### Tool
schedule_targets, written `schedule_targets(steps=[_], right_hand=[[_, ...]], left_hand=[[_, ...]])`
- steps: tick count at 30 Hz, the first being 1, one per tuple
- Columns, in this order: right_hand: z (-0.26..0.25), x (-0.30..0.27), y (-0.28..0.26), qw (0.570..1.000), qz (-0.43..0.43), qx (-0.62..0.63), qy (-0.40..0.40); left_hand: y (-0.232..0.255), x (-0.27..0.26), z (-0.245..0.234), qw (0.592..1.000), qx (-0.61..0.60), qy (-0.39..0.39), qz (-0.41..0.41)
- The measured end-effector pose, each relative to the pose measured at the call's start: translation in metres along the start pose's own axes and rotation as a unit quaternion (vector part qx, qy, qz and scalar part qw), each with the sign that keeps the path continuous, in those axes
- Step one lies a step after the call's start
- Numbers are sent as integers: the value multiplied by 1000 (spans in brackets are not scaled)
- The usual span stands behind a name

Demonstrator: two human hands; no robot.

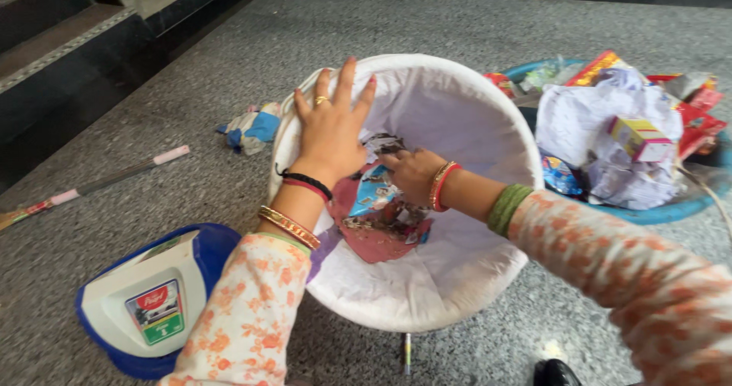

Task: The person sorts items between two containers by hand, moving paper scraps and plastic packaging from one bin to another.

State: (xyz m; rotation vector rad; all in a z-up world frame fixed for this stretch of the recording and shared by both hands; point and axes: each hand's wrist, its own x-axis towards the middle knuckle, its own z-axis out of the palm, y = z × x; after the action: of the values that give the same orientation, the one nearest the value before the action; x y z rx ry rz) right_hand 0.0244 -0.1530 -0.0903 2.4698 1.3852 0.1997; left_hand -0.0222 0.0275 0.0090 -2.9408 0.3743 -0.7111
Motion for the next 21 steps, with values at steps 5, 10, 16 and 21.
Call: schedule_targets(steps=[5, 10, 16, 21], right_hand=[[-56, -56, 32, 1000, 0, 9, 5], [-108, -122, 71, 992, 75, 105, 1], [-141, -200, 138, 964, 77, 165, 192], [-120, -250, 212, 955, 134, 71, 257]], left_hand=[[-5, 2, 2, 1000, 3, -20, 2], [-9, 4, 5, 1000, 3, -24, 5], [-10, 7, 9, 999, 18, -26, 9], [-9, 8, 6, 999, 18, -36, 13]])
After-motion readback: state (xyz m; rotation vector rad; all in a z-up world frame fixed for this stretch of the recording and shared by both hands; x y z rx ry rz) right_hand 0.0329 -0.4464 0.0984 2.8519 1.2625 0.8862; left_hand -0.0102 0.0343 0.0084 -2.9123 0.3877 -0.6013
